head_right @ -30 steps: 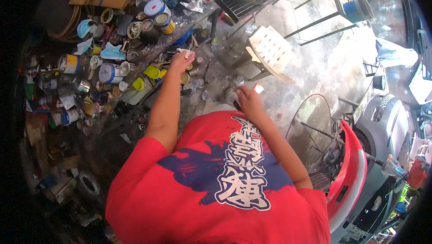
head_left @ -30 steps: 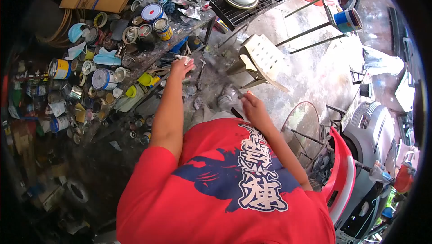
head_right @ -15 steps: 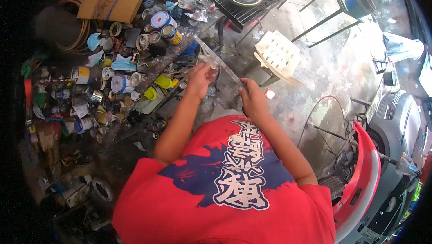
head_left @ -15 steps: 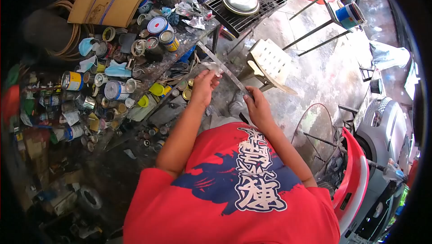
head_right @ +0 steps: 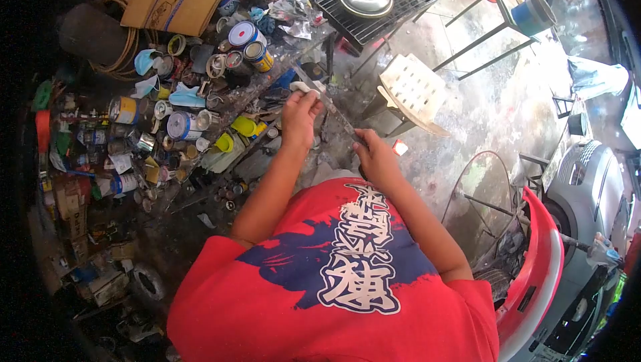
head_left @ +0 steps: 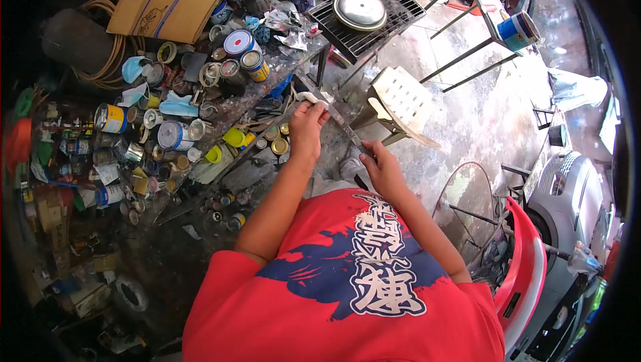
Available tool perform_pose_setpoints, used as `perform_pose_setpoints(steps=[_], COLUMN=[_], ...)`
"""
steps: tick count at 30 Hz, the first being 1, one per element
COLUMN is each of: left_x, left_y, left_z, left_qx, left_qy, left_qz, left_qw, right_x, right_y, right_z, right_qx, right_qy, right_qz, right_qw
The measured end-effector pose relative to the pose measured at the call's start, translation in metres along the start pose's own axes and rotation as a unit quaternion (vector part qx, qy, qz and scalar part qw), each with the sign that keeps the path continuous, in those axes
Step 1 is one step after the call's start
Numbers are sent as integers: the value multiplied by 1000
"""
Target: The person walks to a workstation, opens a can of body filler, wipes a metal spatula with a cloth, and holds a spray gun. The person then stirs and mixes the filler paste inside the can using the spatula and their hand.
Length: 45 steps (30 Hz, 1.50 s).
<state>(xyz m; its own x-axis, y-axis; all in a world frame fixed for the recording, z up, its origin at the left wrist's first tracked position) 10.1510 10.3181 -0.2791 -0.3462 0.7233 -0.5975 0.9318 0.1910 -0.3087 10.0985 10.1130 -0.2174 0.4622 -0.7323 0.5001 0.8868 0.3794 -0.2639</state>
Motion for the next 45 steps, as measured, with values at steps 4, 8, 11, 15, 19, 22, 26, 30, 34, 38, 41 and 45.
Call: perform_pose_setpoints(steps=[4, 8, 11, 15, 19, 22, 26, 30, 34, 38, 41, 45], left_x=[11, 24, 26, 31, 29, 22, 19, 16, 23, 59, 70, 135], left_y=[17, 32, 41, 44, 45, 40, 37, 37, 35, 103, 149, 200], left_z=[-18, -32, -35, -41, -49, -58, -60, -58, -49, -36, -65, -28], left_qx=[-25, -50, -49, -50, -13, 14, 1, -92, -112, -81, -1, 62], left_qy=[-19, -23, -15, 3, 65, 125, 186, 330, 523, 454, 303, 503], left_qz=[-33, -54, -11, -9, 79, 133, 158, 120, 38, 27, 39, -16], left_qw=[999, 997, 999, 999, 995, 983, 970, 932, 844, 887, 952, 862], right_x=[2, 1, 3, 3, 3, 3, 11, 12, 19, 23, 27, 27], right_y=[-6, -11, -14, -17, -23, -26, -36, -43, -51, -64, -76, -87], right_z=[4, 2, 3, 1, -8, -20, -8, -19, -19, -44, -57, -67], right_qx=[15, 25, 31, 27, -9, -38, -99, -162, -125, -120, -144, -148], right_qy=[-5, -14, 6, 44, 124, 187, 241, 276, 149, 61, 15, -2], right_qz=[13, 15, 21, 30, 49, 69, 106, 118, 49, 1, 1, -1], right_qw=[1000, 999, 999, 998, 991, 979, 960, 940, 980, 991, 989, 989])
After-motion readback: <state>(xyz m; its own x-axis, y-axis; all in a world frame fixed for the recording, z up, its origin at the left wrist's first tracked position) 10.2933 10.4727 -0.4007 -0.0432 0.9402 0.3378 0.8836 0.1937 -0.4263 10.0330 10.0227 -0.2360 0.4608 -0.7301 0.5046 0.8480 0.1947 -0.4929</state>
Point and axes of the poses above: each hand's wrist, its own y-axis towards the middle knuckle, its own x-axis out of the back of the hand, z = x × y, the point moved 6 cm from there along y, towards the middle knuckle, and after that the axes turned 7 degrees about z, right-handed, at the moved point
